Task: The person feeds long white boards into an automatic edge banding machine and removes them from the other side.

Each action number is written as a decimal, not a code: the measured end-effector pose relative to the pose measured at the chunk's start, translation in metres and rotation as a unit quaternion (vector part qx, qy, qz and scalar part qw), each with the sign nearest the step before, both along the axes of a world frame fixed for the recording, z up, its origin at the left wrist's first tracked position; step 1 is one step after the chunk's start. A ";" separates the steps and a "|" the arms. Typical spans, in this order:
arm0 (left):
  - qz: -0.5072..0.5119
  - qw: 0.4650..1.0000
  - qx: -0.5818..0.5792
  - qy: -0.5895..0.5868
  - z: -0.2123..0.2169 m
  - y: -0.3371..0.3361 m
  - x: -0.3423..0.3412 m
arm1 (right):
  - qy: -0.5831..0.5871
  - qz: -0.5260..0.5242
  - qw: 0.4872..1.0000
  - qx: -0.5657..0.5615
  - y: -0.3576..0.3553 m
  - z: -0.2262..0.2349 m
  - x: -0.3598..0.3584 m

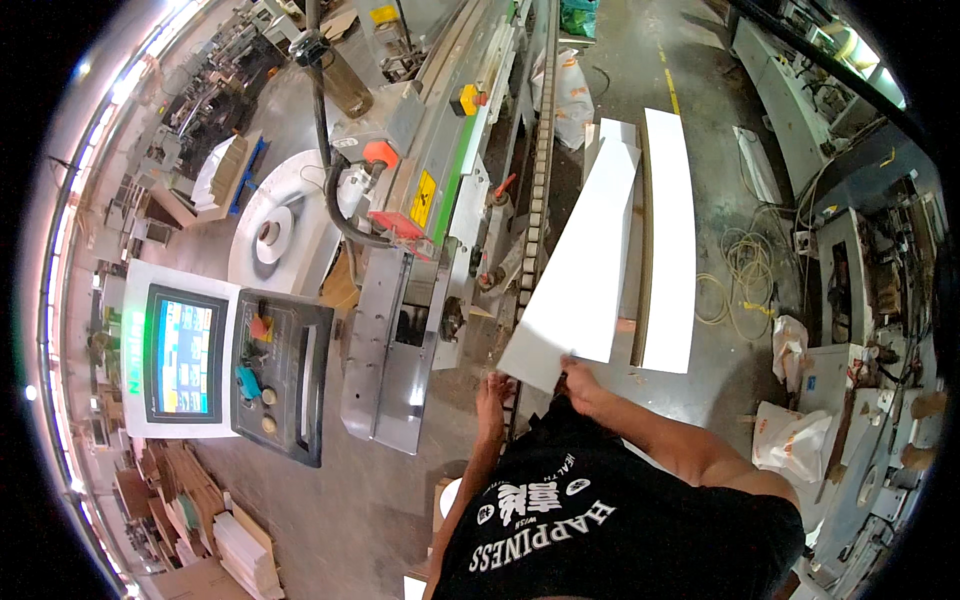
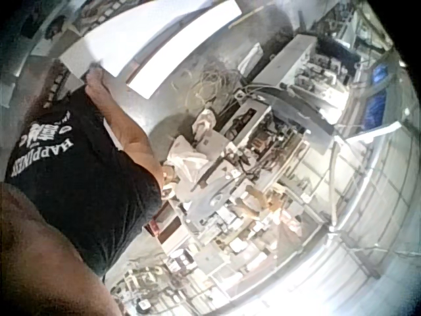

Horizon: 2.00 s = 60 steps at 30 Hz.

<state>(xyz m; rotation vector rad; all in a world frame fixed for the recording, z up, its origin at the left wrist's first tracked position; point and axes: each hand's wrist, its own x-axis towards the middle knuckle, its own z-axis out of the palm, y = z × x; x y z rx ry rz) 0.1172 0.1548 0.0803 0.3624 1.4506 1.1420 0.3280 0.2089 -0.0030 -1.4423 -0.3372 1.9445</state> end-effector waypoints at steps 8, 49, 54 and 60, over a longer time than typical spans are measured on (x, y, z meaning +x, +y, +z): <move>0.181 0.981 -0.060 -0.027 0.055 -0.007 0.004 | 0.070 0.105 0.989 -0.079 0.053 0.043 -0.006; 0.372 0.773 -0.302 0.417 -0.043 -0.476 -0.271 | 0.088 0.204 0.975 -0.017 0.008 0.078 -0.270; 0.334 0.755 -0.338 0.452 -0.031 -0.465 -0.287 | 0.067 0.117 0.983 0.123 0.072 0.107 -0.277; 0.267 0.557 -0.482 0.621 -0.025 -0.417 -0.261 | 0.171 0.147 0.972 0.062 0.091 0.129 -0.271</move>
